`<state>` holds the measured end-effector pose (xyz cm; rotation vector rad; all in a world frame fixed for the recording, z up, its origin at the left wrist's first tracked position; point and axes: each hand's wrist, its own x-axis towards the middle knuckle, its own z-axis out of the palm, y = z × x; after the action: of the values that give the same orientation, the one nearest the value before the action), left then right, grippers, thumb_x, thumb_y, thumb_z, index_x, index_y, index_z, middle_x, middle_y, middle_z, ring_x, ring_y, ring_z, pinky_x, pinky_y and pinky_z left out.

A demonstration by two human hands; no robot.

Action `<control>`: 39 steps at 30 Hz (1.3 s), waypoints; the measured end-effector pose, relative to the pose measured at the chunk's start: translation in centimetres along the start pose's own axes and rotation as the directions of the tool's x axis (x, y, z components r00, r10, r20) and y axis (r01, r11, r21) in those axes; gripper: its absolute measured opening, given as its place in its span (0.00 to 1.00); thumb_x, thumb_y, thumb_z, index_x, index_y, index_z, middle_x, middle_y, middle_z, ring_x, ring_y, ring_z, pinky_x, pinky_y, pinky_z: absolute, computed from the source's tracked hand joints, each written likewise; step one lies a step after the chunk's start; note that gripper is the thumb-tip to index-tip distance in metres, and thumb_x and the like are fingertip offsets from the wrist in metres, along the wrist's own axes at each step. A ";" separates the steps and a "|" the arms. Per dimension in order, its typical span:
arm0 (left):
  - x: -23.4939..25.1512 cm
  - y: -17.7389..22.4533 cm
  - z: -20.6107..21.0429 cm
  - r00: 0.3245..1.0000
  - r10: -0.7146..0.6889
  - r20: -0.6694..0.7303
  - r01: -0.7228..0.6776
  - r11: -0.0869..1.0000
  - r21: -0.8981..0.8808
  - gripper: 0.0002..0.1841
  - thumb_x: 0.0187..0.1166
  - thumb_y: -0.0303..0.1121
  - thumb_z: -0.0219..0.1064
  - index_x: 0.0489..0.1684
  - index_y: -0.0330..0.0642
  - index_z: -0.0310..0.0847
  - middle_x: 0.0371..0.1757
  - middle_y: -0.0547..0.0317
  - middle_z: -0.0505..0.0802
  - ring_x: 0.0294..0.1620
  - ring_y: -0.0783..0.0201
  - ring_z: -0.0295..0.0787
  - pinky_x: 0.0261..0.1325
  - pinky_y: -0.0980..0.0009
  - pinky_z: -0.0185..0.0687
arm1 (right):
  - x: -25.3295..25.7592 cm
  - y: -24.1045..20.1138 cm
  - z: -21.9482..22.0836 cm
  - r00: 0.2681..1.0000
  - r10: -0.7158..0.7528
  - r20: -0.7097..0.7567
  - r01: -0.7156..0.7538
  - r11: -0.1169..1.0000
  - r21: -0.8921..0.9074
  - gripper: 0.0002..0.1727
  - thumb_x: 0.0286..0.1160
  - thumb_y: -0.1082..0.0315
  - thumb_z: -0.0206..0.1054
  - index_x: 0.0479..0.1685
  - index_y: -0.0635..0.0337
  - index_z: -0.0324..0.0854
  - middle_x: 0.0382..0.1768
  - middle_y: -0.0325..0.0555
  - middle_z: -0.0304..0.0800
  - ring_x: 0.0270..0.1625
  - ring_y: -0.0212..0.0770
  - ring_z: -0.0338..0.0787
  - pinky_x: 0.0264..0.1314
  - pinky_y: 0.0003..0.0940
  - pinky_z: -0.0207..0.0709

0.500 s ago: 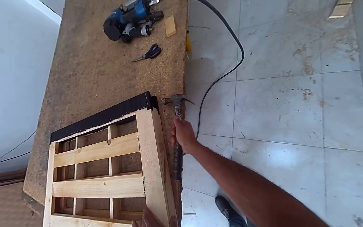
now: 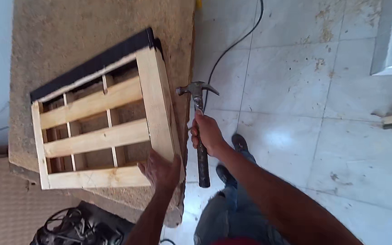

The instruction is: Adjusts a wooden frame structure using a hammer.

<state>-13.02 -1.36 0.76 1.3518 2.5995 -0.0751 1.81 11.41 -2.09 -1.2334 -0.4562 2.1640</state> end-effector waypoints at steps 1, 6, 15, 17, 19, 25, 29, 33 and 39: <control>-0.1 -0.3 0.2 1.000 0.024 -0.017 -0.024 1.000 -0.012 0.52 0.75 0.68 0.49 0.87 0.26 0.57 0.73 0.34 0.84 0.80 0.39 0.74 0.91 0.33 0.31 | -2.8 2.3 -0.5 1.000 -0.016 -0.014 0.016 1.000 -0.009 0.29 0.94 0.41 0.41 0.40 0.57 0.71 0.16 0.39 0.70 0.10 0.36 0.73 0.11 0.33 0.77; 0.2 -0.5 0.7 0.994 0.049 -0.102 -0.053 0.998 -0.042 0.39 0.86 0.55 0.33 0.78 0.28 0.69 0.65 0.36 0.89 0.75 0.41 0.81 0.89 0.34 0.42 | -12.8 13.9 -2.0 0.996 0.086 0.010 -0.085 0.993 -0.081 0.25 0.95 0.47 0.41 0.44 0.59 0.72 0.16 0.43 0.74 0.11 0.39 0.77 0.16 0.36 0.80; 0.3 -0.1 0.6 0.992 0.008 -0.125 -0.010 1.000 -0.018 0.33 0.89 0.50 0.37 0.82 0.34 0.68 0.68 0.42 0.89 0.77 0.46 0.80 0.90 0.37 0.43 | -15.9 18.4 -0.8 0.999 -0.040 -0.033 0.041 0.998 0.038 0.26 0.93 0.46 0.39 0.44 0.59 0.71 0.15 0.42 0.75 0.12 0.39 0.78 0.17 0.37 0.81; 0.4 0.0 0.5 0.990 0.004 -0.138 -0.008 1.000 -0.022 0.33 0.89 0.50 0.38 0.80 0.34 0.69 0.65 0.41 0.90 0.76 0.45 0.81 0.90 0.36 0.44 | -16.5 18.6 -0.6 0.998 0.046 0.047 -0.046 0.999 0.001 0.24 0.94 0.49 0.41 0.44 0.60 0.72 0.18 0.41 0.76 0.13 0.38 0.79 0.18 0.34 0.81; 0.6 0.3 0.3 0.990 0.007 -0.141 -0.010 1.000 -0.019 0.32 0.90 0.50 0.38 0.79 0.33 0.69 0.64 0.40 0.90 0.75 0.45 0.82 0.90 0.36 0.45 | -16.8 18.5 -0.9 0.998 0.050 0.038 -0.052 0.998 0.042 0.24 0.94 0.51 0.41 0.43 0.61 0.72 0.18 0.40 0.75 0.13 0.37 0.78 0.18 0.33 0.81; 0.5 0.0 0.6 0.992 -0.010 -0.124 0.010 1.000 -0.006 0.33 0.90 0.51 0.37 0.83 0.36 0.68 0.68 0.44 0.90 0.78 0.48 0.80 0.91 0.39 0.44 | -16.8 20.3 -0.3 0.997 0.060 0.043 -0.064 0.994 0.088 0.25 0.95 0.49 0.39 0.42 0.60 0.71 0.16 0.41 0.73 0.12 0.37 0.77 0.18 0.34 0.81; 0.5 0.2 0.6 0.990 -0.020 -0.137 0.017 1.000 -0.022 0.36 0.88 0.56 0.39 0.82 0.36 0.68 0.66 0.42 0.90 0.77 0.47 0.80 0.90 0.39 0.44 | -16.2 19.2 -2.0 0.996 0.077 0.034 -0.080 0.990 0.119 0.25 0.94 0.48 0.41 0.43 0.60 0.72 0.17 0.41 0.73 0.12 0.37 0.76 0.17 0.33 0.80; 0.4 0.1 0.4 0.994 -0.028 -0.106 0.025 0.999 -0.034 0.52 0.74 0.76 0.48 0.87 0.37 0.63 0.72 0.42 0.87 0.80 0.47 0.77 0.92 0.39 0.38 | -15.5 20.7 -1.4 0.993 0.113 -0.026 -0.107 0.979 0.176 0.25 0.96 0.49 0.39 0.44 0.61 0.70 0.16 0.42 0.73 0.12 0.38 0.76 0.17 0.35 0.81; 0.5 0.4 0.0 0.997 -0.033 -0.070 0.034 0.999 0.022 0.55 0.61 0.65 0.68 0.87 0.34 0.59 0.69 0.38 0.87 0.77 0.42 0.78 0.91 0.38 0.41 | -15.4 21.3 -1.6 0.994 0.107 0.007 -0.107 0.979 0.176 0.23 0.96 0.53 0.39 0.42 0.62 0.70 0.17 0.42 0.73 0.12 0.38 0.77 0.17 0.34 0.82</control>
<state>-12.95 -0.71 0.71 1.3418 2.6865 -0.0643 2.13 -14.82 -4.67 -1.1866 -0.1955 2.2383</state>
